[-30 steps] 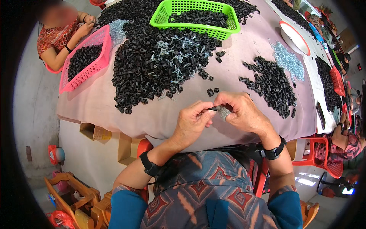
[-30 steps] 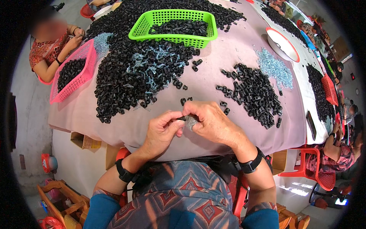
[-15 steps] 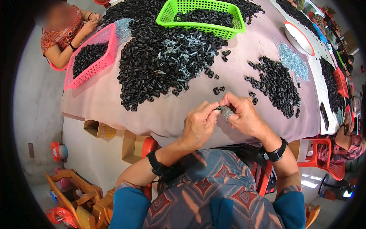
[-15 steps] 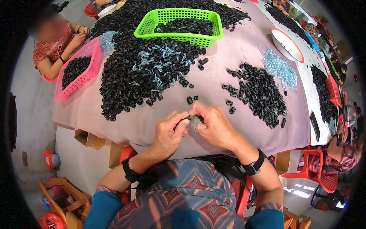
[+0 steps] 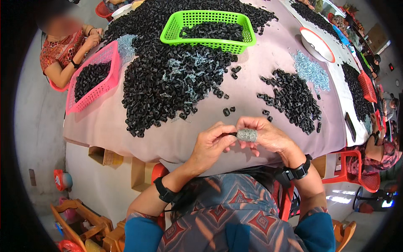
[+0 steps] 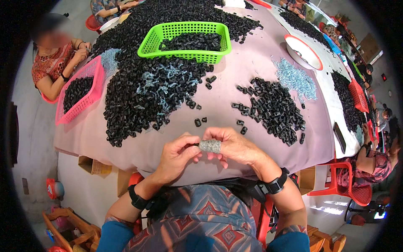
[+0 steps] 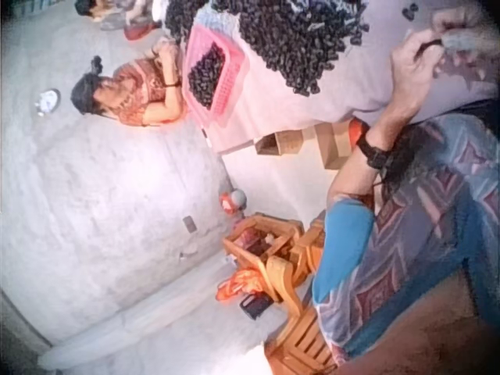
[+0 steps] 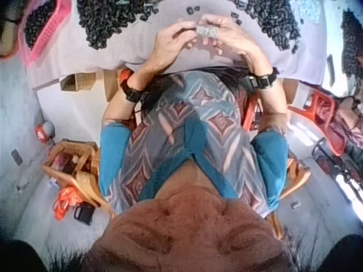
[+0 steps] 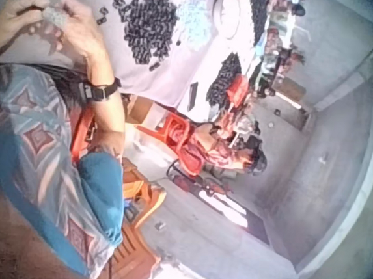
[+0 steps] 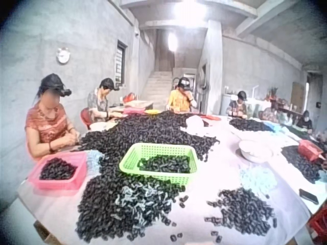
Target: Assembling small black plastic shoe components by inserting small pins into them at a manufacturing work table.
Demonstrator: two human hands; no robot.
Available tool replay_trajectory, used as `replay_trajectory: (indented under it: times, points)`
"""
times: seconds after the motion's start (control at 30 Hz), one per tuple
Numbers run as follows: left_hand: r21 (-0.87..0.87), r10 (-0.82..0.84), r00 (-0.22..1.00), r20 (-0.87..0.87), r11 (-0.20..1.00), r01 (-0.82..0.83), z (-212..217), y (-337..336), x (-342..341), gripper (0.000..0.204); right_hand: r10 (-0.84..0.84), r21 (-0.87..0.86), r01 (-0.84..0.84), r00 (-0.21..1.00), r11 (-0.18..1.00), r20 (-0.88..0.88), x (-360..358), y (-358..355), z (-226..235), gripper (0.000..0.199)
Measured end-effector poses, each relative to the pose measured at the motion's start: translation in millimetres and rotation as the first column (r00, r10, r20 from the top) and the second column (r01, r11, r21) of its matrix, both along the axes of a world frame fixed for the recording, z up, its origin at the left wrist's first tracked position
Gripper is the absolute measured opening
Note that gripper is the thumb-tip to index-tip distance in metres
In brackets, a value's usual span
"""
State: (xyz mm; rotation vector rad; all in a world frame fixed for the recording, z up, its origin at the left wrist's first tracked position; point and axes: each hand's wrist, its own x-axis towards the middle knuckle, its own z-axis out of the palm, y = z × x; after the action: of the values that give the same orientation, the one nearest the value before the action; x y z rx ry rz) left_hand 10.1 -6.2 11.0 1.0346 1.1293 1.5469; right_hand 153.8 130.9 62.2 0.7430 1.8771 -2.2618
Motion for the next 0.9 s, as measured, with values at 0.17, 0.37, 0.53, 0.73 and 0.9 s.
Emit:
replay_trajectory:
  times: [0.17,0.37,0.53,0.73,0.9]
  points:
    - [0.222,0.044,0.98,-0.194,0.975,0.0,-9,3,-1,0.019,-0.027,-0.098,0.016,0.993,0.995,-0.113,3,-16,-15,0.023]
    - [0.195,-0.085,0.99,-0.109,0.975,0.105,-8,3,1,0.025,-0.181,-0.138,0.151,0.953,0.979,-0.243,5,-31,-31,0.03]
    - [0.15,-0.052,0.972,0.229,0.989,0.018,2,3,8,0.038,-0.325,-0.446,0.188,0.911,0.875,-0.254,-2,-36,-32,0.034]
    - [-0.012,0.261,0.949,0.176,0.965,-0.263,-6,3,-16,0.029,-0.388,-0.252,0.39,0.92,0.886,0.06,-23,17,-11,0.042]
    - [-0.091,0.379,0.91,0.171,0.925,-0.368,-5,7,-14,0.022,-0.43,0.157,0.424,0.903,0.892,0.005,-85,83,40,0.05]
